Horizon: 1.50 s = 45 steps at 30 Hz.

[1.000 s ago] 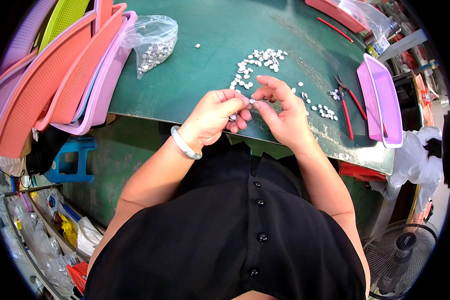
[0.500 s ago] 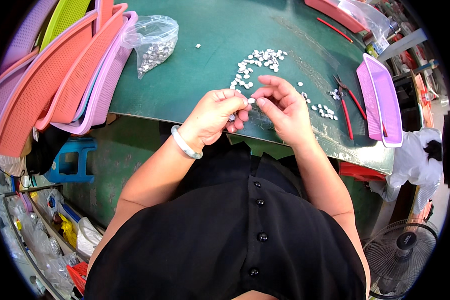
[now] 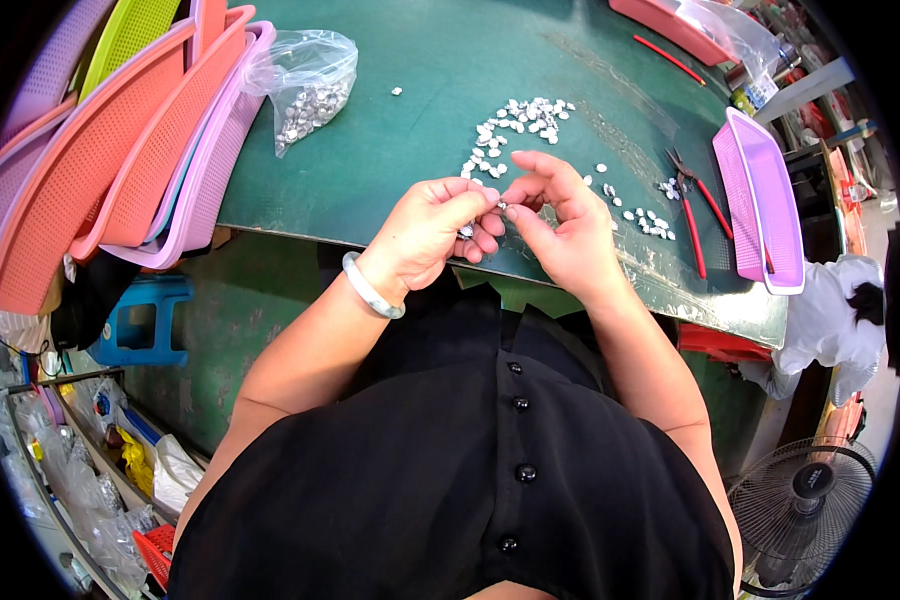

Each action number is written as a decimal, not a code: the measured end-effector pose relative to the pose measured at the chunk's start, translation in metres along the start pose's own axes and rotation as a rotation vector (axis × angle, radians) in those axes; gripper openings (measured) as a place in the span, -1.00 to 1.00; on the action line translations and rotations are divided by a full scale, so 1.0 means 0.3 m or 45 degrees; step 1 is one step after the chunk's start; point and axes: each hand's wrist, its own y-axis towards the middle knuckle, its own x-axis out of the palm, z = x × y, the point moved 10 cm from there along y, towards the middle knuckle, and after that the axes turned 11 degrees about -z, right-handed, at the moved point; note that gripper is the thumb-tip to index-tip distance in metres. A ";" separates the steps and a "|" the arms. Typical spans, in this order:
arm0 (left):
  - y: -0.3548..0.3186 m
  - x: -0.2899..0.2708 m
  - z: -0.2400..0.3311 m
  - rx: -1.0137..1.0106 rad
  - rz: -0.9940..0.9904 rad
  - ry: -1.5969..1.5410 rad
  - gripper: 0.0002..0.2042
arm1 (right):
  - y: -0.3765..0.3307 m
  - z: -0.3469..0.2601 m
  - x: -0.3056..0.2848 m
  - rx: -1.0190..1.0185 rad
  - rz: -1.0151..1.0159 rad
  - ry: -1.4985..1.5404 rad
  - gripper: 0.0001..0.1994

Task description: The person sits at a green workbench and repeatedly picks up small white cylindrical objects and silver metal pieces. They manually fit the metal pieces onto the white objects one by one, then place the assembled units into a clear plastic bag. The process is repetitive and involves fine motor manipulation of small parts.

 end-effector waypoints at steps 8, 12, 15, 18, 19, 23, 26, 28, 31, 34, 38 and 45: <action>0.001 -0.012 0.004 0.021 -0.025 -0.098 -0.89 | 0.061 0.034 -0.047 0.071 -0.028 -0.370 -0.58; 0.004 -0.005 0.010 0.044 -0.097 -0.174 -0.86 | 0.115 0.046 -0.023 0.097 -0.101 -0.623 -0.61; 0.000 -0.002 0.013 0.043 -0.106 -0.195 -0.85 | 0.136 0.050 -0.002 0.068 -0.140 -0.728 -0.62; 0.003 -0.008 0.007 0.029 -0.087 -0.159 -0.85 | 0.143 0.043 0.010 0.018 -0.169 -0.780 -0.63; 0.005 -0.010 0.004 0.024 -0.081 -0.142 -0.85 | 0.144 0.040 0.013 0.003 -0.181 -0.791 -0.63; 0.004 -0.011 0.000 0.020 -0.053 -0.136 -0.88 | 0.138 0.034 0.018 -0.040 -0.219 -0.814 -0.63; 0.005 -0.014 0.001 0.017 -0.005 -0.124 -0.90 | 0.120 0.019 0.007 -0.072 -0.178 -0.732 -0.65; 0.002 -0.016 0.002 0.018 0.037 -0.103 -0.90 | 0.103 -0.003 -0.006 -0.096 -0.119 -0.606 -0.67; 0.002 -0.011 0.003 -0.001 0.061 -0.052 -0.89 | 0.075 -0.054 -0.002 -0.166 -0.086 -0.524 -0.65; 0.006 -0.006 0.003 0.009 0.029 -0.026 -0.87 | 0.059 -0.092 0.026 -0.229 -0.127 -0.509 -0.61; 0.004 -0.010 0.001 0.040 0.016 -0.039 -0.88 | 0.042 -0.093 0.031 -0.218 -0.114 -0.409 -0.60; 0.000 -0.003 0.003 0.042 -0.012 -0.037 -0.88 | 0.027 -0.034 -0.003 -0.117 -0.031 -0.116 -0.56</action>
